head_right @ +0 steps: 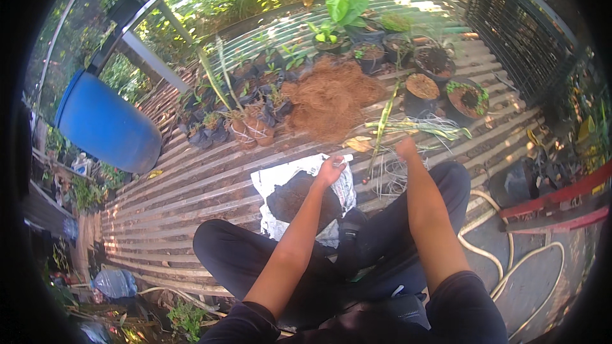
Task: The person sits on a corrugated metal floor and ties a plant's root ball with white string. They then pick up a plant cutting and pack soil around its base by hand, preparing it for planting.
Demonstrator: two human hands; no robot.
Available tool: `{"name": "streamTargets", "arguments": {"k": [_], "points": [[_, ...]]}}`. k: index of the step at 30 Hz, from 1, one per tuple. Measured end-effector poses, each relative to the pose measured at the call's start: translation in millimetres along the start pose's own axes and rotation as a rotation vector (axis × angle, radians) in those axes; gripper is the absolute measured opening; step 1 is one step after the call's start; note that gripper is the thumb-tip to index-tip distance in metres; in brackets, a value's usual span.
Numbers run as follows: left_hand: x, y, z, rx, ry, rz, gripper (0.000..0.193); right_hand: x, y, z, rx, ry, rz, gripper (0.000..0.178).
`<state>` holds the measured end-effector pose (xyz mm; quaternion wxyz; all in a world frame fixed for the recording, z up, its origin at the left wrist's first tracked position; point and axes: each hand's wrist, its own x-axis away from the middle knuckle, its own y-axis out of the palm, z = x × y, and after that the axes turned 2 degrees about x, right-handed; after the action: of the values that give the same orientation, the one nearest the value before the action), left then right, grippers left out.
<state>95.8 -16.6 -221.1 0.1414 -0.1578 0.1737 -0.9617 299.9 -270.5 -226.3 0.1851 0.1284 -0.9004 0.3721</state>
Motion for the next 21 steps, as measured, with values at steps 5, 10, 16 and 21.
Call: {"name": "streamTargets", "arguments": {"k": [5, 10, 16, 21], "points": [[18, 21, 16, -0.248, 0.160, 0.158, 0.035, 23, -1, 9, 0.430, -0.082, 0.050, 0.042], [15, 15, 24, -0.090, 0.212, 0.134, 0.032, 17, 5, 14, 0.394, -0.052, 0.067, 0.042], [19, 17, 25, 0.103, 0.161, 0.034, 0.028, -5, 22, 20, 0.275, -0.078, 0.060, 0.059], [23, 15, 21, 0.130, 0.146, 0.009, 0.029, -25, 33, 22, 0.288, -0.172, 0.125, 0.066]]}}
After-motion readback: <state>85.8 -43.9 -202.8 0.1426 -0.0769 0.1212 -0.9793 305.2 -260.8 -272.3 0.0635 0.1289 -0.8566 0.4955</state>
